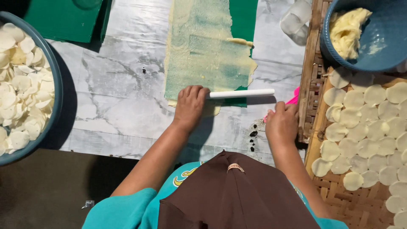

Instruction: Rolling out a two-colored dough on a mat and cutting small circular shapes using a round mold.

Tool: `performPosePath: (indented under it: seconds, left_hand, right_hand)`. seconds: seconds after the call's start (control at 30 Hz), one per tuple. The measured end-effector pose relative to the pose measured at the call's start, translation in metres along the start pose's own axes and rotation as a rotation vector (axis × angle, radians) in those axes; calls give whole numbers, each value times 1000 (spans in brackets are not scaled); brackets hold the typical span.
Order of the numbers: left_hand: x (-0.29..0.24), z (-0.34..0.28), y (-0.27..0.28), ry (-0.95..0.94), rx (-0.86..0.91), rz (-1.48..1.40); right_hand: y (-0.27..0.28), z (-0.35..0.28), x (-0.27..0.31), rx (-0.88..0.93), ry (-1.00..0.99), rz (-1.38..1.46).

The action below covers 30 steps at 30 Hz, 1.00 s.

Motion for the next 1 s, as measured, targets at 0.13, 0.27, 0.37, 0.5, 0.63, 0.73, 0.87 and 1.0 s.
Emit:
performPosePath:
  seconds: [0.13,0.27,0.37,0.5,0.63,0.73,0.87,1.0]
  left_hand:
    - [18,-6,27,87,-17,-42]
    - [42,-24,46,370,-144,-271]
    - [56,-36,57,527,-246,-383]
    - [66,-49,62,595,-343,-466]
    - [68,-48,55,557,-352,-448]
    - [68,-50,54,580,-345,-459]
    - [70,-51,55,605,-359,-487]
    - [74,-56,47,639,-401,-520]
  right_hand:
    - [13,-2,11,-7,-35,226]
    - [6,-3,11,-51,-78,202]
    - [-2,-1,1,-11,-44,172]
    - [38,11,15,145,33,290]
    - [81,21,81,506,190,315]
    - [72,20,128,359,582,232]
    - [53,33,180,171,815,219]
    - [55,42,214,210,854,263]
Point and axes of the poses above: each hand's wrist, its own z-axis towards the middle knuckle, its own y-axis out of the back of the hand, x = y × z, the point moved 2 cm from there along z, towards the middle knuckle, and after that the axes turned 2 degrees about -x, right-handed, at the moved point
